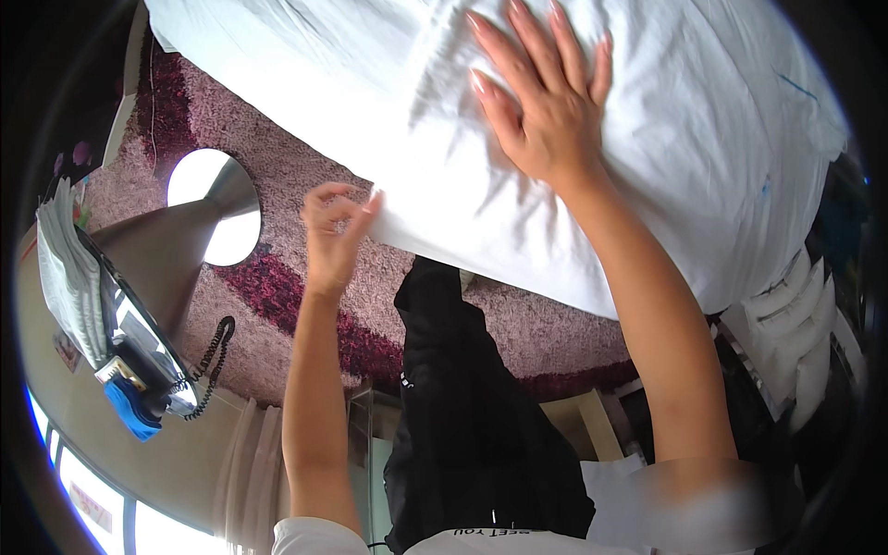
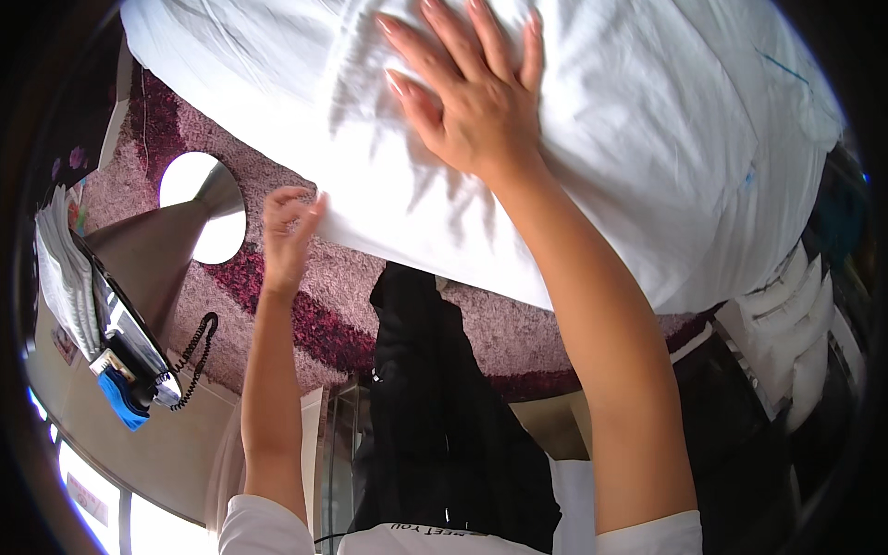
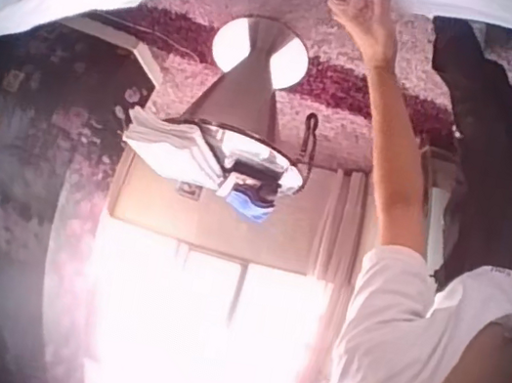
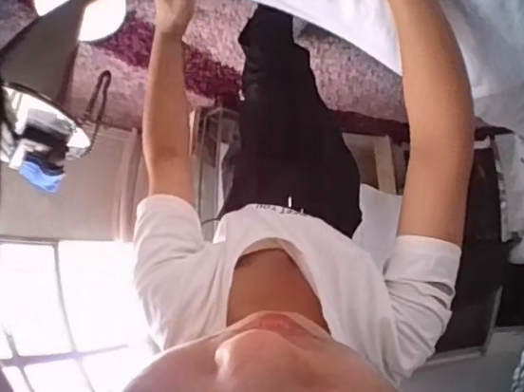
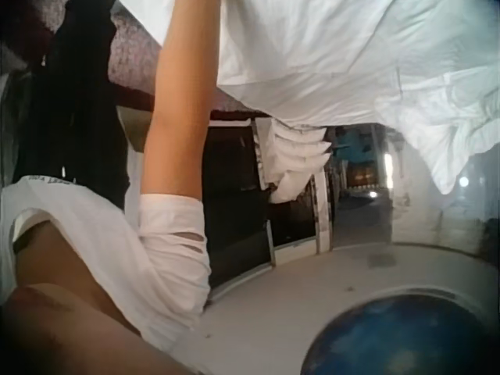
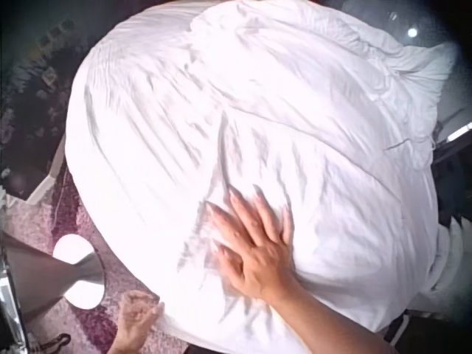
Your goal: The person folds a white cloth on a round table, smoothing and aligning edges before stacking it. They then pick up a white cable, coil it, and place it on the table.
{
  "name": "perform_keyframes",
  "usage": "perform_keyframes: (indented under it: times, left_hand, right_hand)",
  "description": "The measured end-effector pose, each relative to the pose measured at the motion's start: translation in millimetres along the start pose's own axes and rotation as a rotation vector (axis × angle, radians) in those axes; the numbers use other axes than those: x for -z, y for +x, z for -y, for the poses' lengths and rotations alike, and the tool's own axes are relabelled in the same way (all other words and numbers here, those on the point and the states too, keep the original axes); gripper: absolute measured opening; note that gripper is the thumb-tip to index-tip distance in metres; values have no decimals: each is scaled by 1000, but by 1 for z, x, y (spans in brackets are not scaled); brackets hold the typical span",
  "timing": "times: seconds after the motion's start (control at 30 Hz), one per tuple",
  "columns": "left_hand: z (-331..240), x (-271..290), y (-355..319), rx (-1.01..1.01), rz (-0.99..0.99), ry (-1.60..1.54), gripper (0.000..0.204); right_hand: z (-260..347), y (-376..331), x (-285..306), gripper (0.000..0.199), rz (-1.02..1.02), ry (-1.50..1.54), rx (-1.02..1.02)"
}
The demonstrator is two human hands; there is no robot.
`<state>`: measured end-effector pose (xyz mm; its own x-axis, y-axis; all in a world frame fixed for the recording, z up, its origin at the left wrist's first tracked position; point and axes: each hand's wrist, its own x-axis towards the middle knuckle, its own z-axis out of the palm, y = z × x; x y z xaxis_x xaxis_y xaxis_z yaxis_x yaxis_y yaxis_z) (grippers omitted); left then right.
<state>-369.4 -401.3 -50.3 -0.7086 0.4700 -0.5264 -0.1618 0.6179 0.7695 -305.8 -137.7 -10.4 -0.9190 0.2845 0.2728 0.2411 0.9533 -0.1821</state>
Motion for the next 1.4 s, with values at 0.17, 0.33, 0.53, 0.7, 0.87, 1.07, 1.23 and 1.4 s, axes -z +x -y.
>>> perform_keyframes:
  times: [0.17, 0.33, 0.53, 0.7, 0.87, 1.07, 1.23, 1.4]
  left_hand:
    - [20, 33, -20, 165, 57, -542, 45]
    - [-10, -15, -14, -112, -127, -162, 83]
    - [-19, -54, 34, -235, -483, -76, 56]
    - [-7, -46, 43, -231, -384, 29, 48]
    - [3, -24, 38, -300, -367, 195, 51]
    - [-47, -14, -18, -240, -231, 164, 37]
    - [-68, 3, -67, -441, -220, 379, 20]
    - [-97, 17, -93, -552, 46, 277, 3]
  right_hand:
    - [-2, 4, 9, 57, 63, 14, -60]
    - [40, -17, 34, 48, -114, 37, -217]
    - [57, -142, 45, 47, -95, 105, -479]
    - [-34, -235, 62, 46, -61, -316, -589]
    - [-11, -247, 80, 49, -24, -242, -931]
    - [84, -123, 75, 28, -267, 688, -693]
    - [127, -29, 75, 58, 542, 800, -788]
    - [127, -20, 68, 39, 708, 719, -799]
